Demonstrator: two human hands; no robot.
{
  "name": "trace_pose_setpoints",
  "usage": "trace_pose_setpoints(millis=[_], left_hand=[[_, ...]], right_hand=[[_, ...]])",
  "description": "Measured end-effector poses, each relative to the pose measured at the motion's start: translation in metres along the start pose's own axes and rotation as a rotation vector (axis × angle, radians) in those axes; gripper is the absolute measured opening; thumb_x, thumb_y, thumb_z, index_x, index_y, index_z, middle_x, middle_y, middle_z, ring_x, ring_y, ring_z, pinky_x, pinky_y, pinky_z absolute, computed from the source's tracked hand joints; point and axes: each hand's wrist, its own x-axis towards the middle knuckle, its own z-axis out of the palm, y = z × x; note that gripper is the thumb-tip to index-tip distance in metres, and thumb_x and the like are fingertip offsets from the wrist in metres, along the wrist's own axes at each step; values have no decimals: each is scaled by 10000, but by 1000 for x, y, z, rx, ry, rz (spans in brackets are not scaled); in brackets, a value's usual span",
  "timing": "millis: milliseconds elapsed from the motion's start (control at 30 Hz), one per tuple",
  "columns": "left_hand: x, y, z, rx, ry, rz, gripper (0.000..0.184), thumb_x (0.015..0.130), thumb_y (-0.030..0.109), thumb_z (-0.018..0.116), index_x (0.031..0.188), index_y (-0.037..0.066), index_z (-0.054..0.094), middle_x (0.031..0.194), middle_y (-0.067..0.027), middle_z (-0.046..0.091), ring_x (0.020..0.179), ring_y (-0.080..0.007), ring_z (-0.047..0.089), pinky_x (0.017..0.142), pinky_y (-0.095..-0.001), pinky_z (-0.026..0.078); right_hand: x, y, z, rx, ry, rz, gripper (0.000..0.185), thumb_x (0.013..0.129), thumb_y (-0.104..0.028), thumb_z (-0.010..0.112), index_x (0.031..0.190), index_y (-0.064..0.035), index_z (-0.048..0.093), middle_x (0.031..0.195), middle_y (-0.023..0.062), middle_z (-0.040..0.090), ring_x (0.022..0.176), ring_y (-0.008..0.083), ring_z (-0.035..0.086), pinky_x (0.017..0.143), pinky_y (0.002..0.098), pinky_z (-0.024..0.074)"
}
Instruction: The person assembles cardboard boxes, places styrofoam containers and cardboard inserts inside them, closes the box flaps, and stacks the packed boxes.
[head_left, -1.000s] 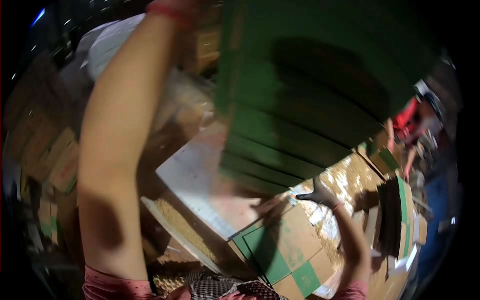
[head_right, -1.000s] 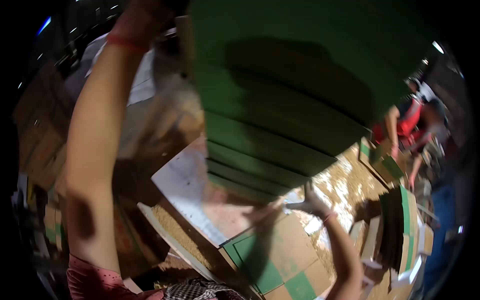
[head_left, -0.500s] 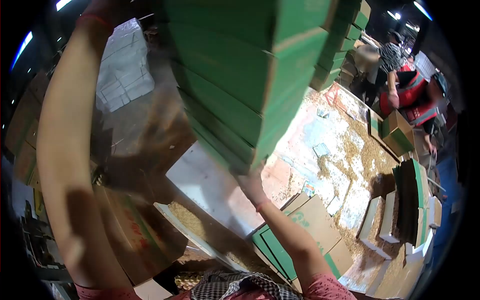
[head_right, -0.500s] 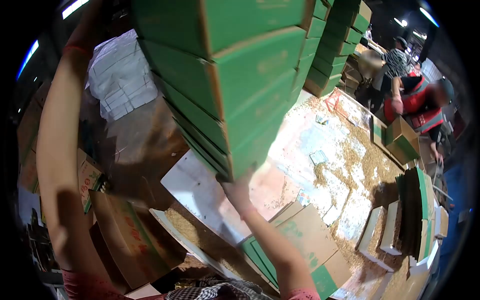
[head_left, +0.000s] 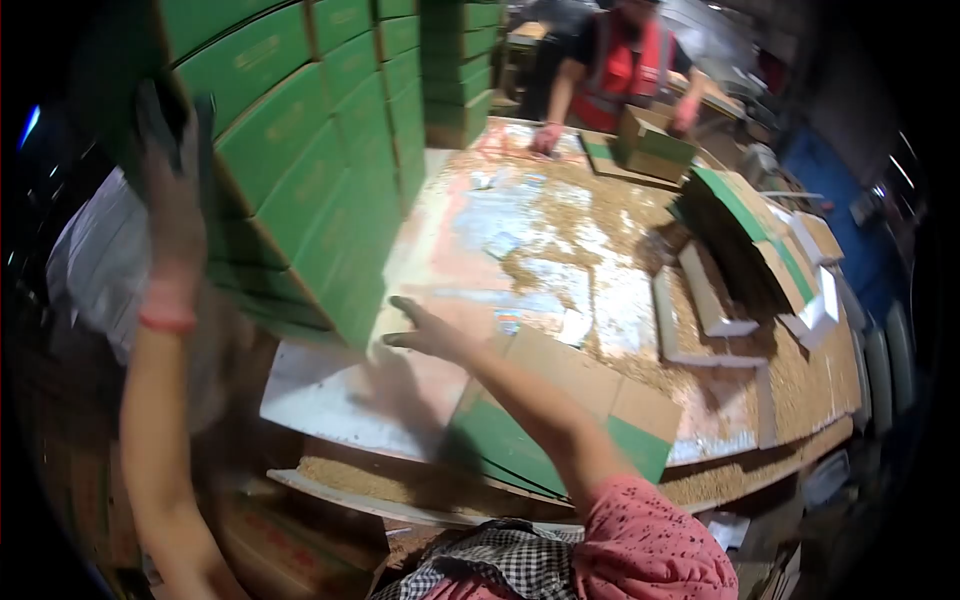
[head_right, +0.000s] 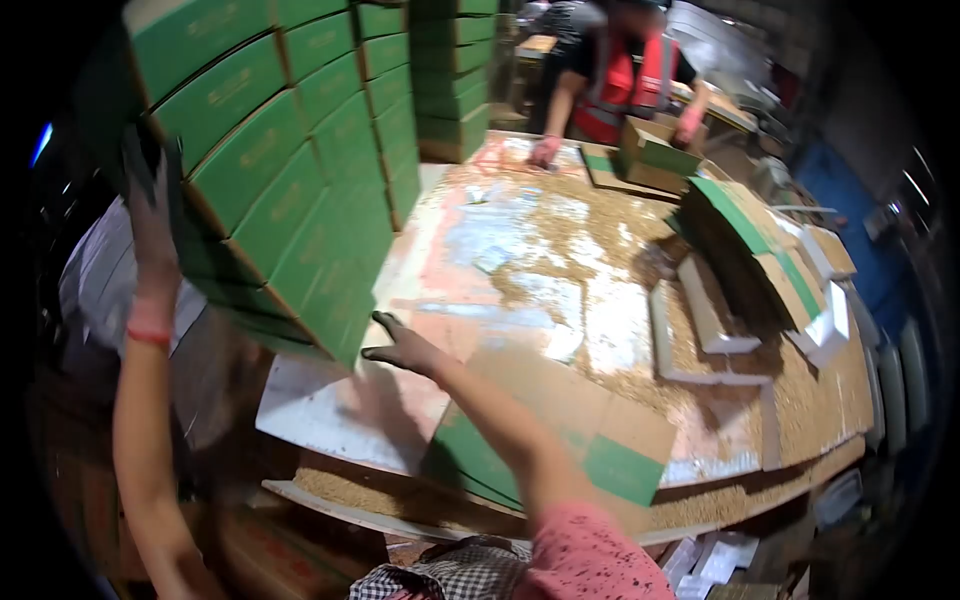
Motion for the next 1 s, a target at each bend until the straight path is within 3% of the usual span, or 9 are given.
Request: trace_pose_setpoints(millis=[167, 300, 367, 400, 500, 633, 700, 867, 1000], left_hand=[[-159, 153, 49, -275, -674, 312, 873, 832, 372, 673, 1445, -64, 229, 1500, -267, 226, 1385, -437, 219, 1140, -516, 174], [-347, 197, 168, -308, -991, -521, 699, 953, 433, 476, 1373, -102, 312, 1382, -353, 345, 1237, -482, 409, 1044, -480, 358], [-376, 237, 189, -257, -1431, -688, 730, 912, 525, 497, 1345, -50, 375, 1313, -293, 437, 1167, -426, 477, 998, -466, 395], [-393, 282, 159, -105, -1035, -486, 791, 868, 539, 559, 1370, -34, 349, 1353, -259, 416, 1255, -380, 407, 1046, -447, 336], [-389, 325, 114, -108, -1117, -587, 859, 838, 551, 588, 1397, -37, 307, 1398, -251, 378, 1323, -358, 330, 1087, -437, 276], [-416, 327, 83, -173, -1037, -655, 807, 857, 512, 588, 1383, -42, 330, 1389, -245, 395, 1308, -370, 350, 1088, -450, 275], [-413, 329, 83, -187, -1011, -679, 790, 864, 499, 589, 1381, -42, 336, 1388, -244, 398, 1305, -373, 352, 1092, -450, 269], [-379, 315, 59, -625, -795, -1171, 605, 906, 362, 601, 1313, -49, 423, 1310, -256, 471, 1215, -403, 439, 1021, -429, 369], [-396, 325, 17, -219, -880, -1106, 645, 871, 356, 652, 1336, -21, 413, 1275, -276, 440, 1158, -433, 457, 980, -454, 399]], right_hand=[[-259, 82, -97, -591, 1105, 248, 630, 871, -257, 630, 1382, 20, 386, 1399, 224, 424, 1301, 377, 387, 1109, 434, 283], [-465, 139, -115, -804, 1354, 808, 747, 855, -345, 666, 1373, 82, 338, 1361, 273, 434, 1276, 391, 403, 1089, 422, 306], [-502, 157, -111, -267, 1180, 968, 770, 873, -360, 654, 1387, 90, 299, 1361, 274, 429, 1292, 387, 389, 1075, 406, 315], [-516, 179, -106, -84, 1100, 757, 753, 884, -326, 642, 1402, 82, 278, 1372, 265, 421, 1304, 369, 381, 1075, 399, 311], [-507, 78, -138, 553, 857, 451, 731, 889, -213, 608, 1443, 59, 215, 1440, 225, 361, 1350, 305, 336, 1099, 372, 276], [-523, 38, -163, 206, 924, 163, 604, 872, -37, 584, 1421, 0, 334, 1362, 144, 496, 1235, 207, 480, 1010, 305, 389], [-535, 47, -170, 1119, 596, 653, 512, 902, -121, 590, 1357, 44, 421, 1299, 167, 554, 1194, 228, 534, 1026, 322, 391], [-476, 53, -256, 700, 419, 498, 295, 931, -192, 578, 1117, 33, 622, 1098, 109, 659, 982, 177, 629, 862, 292, 502], [-335, 75, -289, 445, 554, 307, 361, 989, -254, 488, 1221, 7, 580, 1161, 81, 620, 1053, 172, 584, 931, 276, 438]])
